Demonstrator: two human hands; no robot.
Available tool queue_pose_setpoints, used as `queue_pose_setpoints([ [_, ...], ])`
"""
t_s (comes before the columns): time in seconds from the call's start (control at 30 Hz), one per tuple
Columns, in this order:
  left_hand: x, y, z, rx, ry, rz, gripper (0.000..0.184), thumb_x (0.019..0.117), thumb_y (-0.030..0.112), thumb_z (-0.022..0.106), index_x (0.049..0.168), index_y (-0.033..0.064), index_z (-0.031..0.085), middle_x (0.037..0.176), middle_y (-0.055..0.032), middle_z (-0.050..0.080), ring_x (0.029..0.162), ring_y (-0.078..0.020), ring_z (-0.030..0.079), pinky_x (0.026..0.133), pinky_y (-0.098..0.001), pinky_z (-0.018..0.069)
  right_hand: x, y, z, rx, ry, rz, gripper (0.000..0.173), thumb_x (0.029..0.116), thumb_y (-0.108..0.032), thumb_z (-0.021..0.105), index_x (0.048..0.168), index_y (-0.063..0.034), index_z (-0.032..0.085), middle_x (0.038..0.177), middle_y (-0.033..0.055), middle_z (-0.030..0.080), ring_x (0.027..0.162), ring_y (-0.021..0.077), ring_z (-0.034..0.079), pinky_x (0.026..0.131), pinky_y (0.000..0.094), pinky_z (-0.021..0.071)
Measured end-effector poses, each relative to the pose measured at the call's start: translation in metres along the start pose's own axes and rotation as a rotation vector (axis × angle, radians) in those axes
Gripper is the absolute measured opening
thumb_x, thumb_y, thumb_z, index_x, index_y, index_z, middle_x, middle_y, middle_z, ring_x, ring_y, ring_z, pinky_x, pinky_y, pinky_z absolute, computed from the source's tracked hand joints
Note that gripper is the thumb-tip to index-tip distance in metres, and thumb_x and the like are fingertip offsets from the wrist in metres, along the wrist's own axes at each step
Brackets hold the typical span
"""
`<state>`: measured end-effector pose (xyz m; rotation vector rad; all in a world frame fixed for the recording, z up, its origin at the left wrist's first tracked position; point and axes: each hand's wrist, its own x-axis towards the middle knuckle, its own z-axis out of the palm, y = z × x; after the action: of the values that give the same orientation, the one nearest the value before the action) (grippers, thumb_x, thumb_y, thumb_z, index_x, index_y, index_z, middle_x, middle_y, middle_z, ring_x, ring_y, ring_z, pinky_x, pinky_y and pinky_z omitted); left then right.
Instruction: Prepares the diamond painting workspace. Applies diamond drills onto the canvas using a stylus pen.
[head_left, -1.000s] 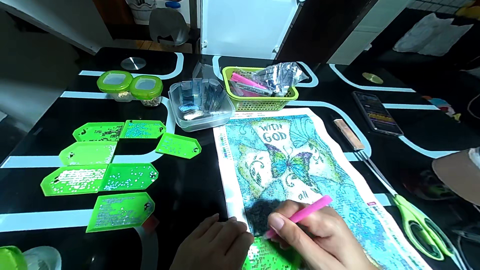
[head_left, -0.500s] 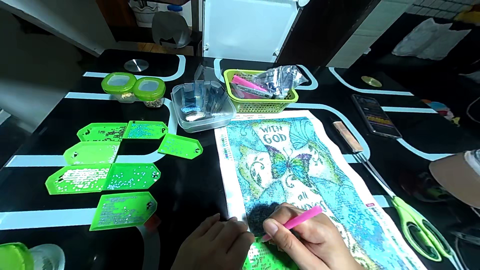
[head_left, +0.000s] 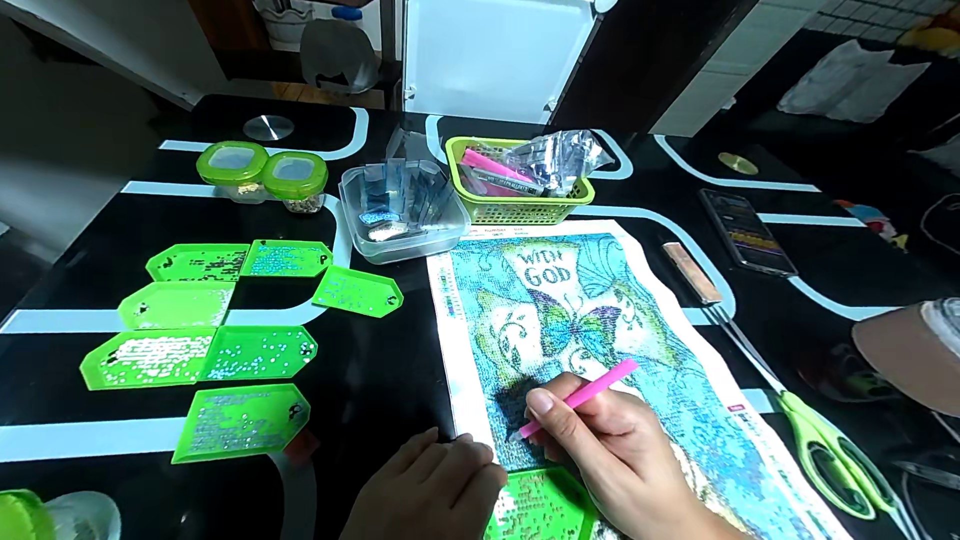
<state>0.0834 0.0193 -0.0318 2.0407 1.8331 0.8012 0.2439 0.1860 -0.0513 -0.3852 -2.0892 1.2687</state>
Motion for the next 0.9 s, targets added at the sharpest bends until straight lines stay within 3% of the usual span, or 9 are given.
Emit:
queue_pose_setpoints([
  [0.3,0.0,0.0,0.0,0.006,0.002,-0.006,0.039,0.0921,0.037,0.073,0.116,0.0068,0.073,0.122,-0.0104,0.073,0.115,-0.0255,0.07,0.105,-0.0436,0.0503,0.0,-0.002,0.001,-0.133,-0.032,-0.051,0.032,0.1099,-0.024,0.05,0.09,-0.0042,0.064,0.072,-0.0003,0.062,0.064,-0.0026,0.059,0.058,0.0121,0.0484],
  [0.57,0.0,0.001,0.0,0.012,0.008,-0.004,0.04,0.0912,0.037,0.073,0.116,0.0057,0.073,0.122,-0.0109,0.073,0.113,-0.0258,0.07,0.104,-0.0444,0.0512,-0.004,-0.009,0.007,-0.45,-0.034,-0.228,0.031,0.11,-0.026,0.048,0.094,-0.0054,0.064,0.079,0.0063,0.065,0.074,0.0092,0.063,0.068,0.0194,0.0517],
  [0.67,0.0,0.0,0.001,0.017,0.019,0.004,0.04,0.0905,0.037,0.074,0.116,0.0063,0.073,0.121,-0.0102,0.073,0.113,-0.0255,0.07,0.104,-0.0437,0.0512,-0.005,-0.009,0.005,-0.405,-0.039,-0.206,0.031,0.11,-0.027,0.048,0.095,-0.0053,0.064,0.08,0.0057,0.066,0.074,0.007,0.064,0.068,0.0179,0.0525],
  [0.8,0.0,0.0,0.0,0.014,0.015,0.003,0.039,0.0907,0.037,0.074,0.116,0.0068,0.073,0.122,-0.0099,0.073,0.115,-0.0251,0.07,0.106,-0.0436,0.0504,-0.007,-0.008,-0.002,-0.109,-0.041,-0.108,0.03,0.1103,-0.024,0.049,0.095,-0.004,0.064,0.077,0.003,0.065,0.068,0.0006,0.062,0.061,0.0153,0.0522],
  [0.9,0.0,0.0,0.001,0.016,0.022,0.002,0.039,0.0903,0.037,0.075,0.115,0.007,0.073,0.122,-0.0099,0.073,0.114,-0.0255,0.07,0.105,-0.0438,0.0508,-0.012,-0.013,-0.003,-0.048,-0.107,-0.128,0.03,0.1106,-0.024,0.048,0.095,-0.0033,0.062,0.076,0.005,0.064,0.069,0.002,0.063,0.062,0.0155,0.0521],
])
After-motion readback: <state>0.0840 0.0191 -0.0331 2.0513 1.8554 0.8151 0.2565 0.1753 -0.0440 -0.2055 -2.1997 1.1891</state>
